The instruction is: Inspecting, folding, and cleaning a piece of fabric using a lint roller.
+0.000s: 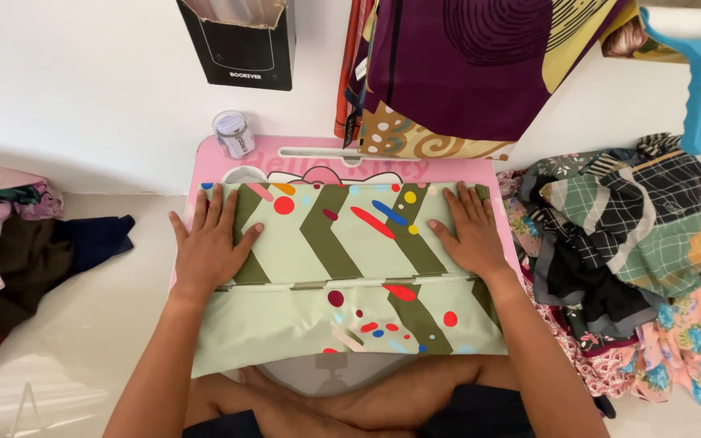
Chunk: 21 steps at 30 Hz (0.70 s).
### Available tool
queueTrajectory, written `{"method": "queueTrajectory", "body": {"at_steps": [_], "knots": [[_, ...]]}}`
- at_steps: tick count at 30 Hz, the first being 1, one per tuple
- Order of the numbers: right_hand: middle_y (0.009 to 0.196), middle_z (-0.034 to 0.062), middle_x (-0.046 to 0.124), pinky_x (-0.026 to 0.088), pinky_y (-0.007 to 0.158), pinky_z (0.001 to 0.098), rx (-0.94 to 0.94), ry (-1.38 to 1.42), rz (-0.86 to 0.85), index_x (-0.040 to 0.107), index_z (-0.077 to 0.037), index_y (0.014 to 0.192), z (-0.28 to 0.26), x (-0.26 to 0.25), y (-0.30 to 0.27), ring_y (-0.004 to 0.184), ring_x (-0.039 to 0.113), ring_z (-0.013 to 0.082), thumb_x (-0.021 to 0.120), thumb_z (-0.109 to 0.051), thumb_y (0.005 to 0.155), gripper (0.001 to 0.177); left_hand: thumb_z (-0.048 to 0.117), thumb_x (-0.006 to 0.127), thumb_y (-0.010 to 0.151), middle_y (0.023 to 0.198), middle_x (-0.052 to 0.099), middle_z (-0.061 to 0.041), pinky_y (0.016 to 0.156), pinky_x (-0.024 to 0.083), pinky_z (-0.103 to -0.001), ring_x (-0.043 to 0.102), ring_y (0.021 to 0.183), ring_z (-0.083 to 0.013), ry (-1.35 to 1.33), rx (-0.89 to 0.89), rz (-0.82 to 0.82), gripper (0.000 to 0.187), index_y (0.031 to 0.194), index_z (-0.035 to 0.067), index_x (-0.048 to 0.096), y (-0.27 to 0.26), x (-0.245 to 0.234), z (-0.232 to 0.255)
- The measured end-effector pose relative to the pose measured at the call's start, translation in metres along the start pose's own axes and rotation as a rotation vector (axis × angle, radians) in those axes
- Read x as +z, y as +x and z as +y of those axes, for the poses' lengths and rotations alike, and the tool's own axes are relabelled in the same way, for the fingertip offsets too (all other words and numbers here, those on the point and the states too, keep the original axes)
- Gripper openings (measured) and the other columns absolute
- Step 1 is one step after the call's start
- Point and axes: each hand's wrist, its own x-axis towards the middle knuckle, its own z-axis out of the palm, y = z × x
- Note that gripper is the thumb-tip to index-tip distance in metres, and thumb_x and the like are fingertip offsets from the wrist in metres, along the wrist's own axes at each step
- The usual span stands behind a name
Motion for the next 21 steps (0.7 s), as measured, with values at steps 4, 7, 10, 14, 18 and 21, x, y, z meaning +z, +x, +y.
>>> {"method": "queueTrajectory", "body": {"at_steps": [4, 7, 10, 14, 18, 21], "knots": [[0.17, 0.0159, 0.024, 0.008, 0.128, 0.055, -0.006, -0.013, 0.001, 0.034, -0.019, 0.162, 0.004, 0.006, -0.003, 0.157, 0.02, 0.0361, 0.041, -0.067, 0.103, 0.077, 0.07, 0.037, 0.1, 0.171, 0.026, -0.009, 0.127, 0.005, -0.066, 0.015, 0.16, -0.0284, -0.097, 0.077, 0.139, 0.079, 0.159, 0.017, 0.038, -0.011, 0.006, -0.004], [0.168, 0.0186, 0.028, 0.01, 0.127, 0.0577, -0.039, 0.023, 0.045, 0.036, -0.015, 0.161, 0.001, -0.002, -0.005, 0.156, 0.022, 0.0382, 0.045, -0.062, 0.104, 0.074, 0.058, 0.055, 0.098, 0.164, 0.04, -0.014, 0.125, 0.013, -0.065, 0.028, 0.156, -0.0346, -0.174, 0.263, 0.299, 0.071, 0.151, 0.012, 0.051, -0.027, -0.005, -0.005], [0.167, 0.0179, 0.031, 0.012, 0.125, 0.0608, -0.11, 0.117, 0.046, 0.04, -0.014, 0.158, -0.008, -0.017, -0.024, 0.155, 0.023, 0.0394, 0.052, -0.056, 0.103, 0.071, 0.06, 0.067, 0.086, 0.162, 0.044, -0.012, 0.125, 0.02, -0.062, 0.034, 0.153, -0.0351, -0.149, 0.455, 0.297, 0.078, 0.148, 0.014, 0.054, -0.043, -0.01, -0.009], [0.16, 0.0167, 0.045, 0.026, 0.123, 0.0592, -0.307, 0.224, -0.02, 0.054, -0.014, 0.148, -0.024, -0.04, -0.064, 0.149, 0.037, 0.0406, 0.082, -0.046, 0.08, 0.08, 0.053, 0.073, 0.075, 0.161, 0.046, -0.001, 0.127, 0.023, -0.055, 0.037, 0.152, -0.0267, -0.039, 0.589, 0.228, 0.073, 0.14, 0.023, 0.059, -0.065, -0.002, -0.027], [0.154, 0.0095, 0.055, 0.033, 0.122, 0.0559, -0.344, 0.103, 0.01, 0.066, -0.02, 0.136, 0.013, -0.037, -0.088, 0.144, 0.047, 0.0364, 0.088, -0.034, 0.069, 0.072, 0.043, 0.07, 0.072, 0.147, 0.06, 0.0, 0.122, 0.038, -0.048, 0.053, 0.141, -0.0237, 0.023, 0.609, 0.299, 0.056, 0.123, 0.02, 0.07, -0.068, 0.005, -0.059], [0.144, 0.0109, 0.064, 0.039, 0.119, 0.0518, -0.333, 0.192, 0.06, 0.074, -0.013, 0.126, 0.027, -0.042, -0.101, 0.137, 0.055, 0.0358, 0.08, -0.021, 0.077, 0.049, 0.032, 0.068, 0.076, 0.131, 0.07, -0.001, 0.115, 0.047, -0.045, 0.064, 0.129, -0.0241, 0.069, 0.61, 0.381, 0.044, 0.118, 0.02, 0.073, -0.072, 0.001, -0.074]]}}
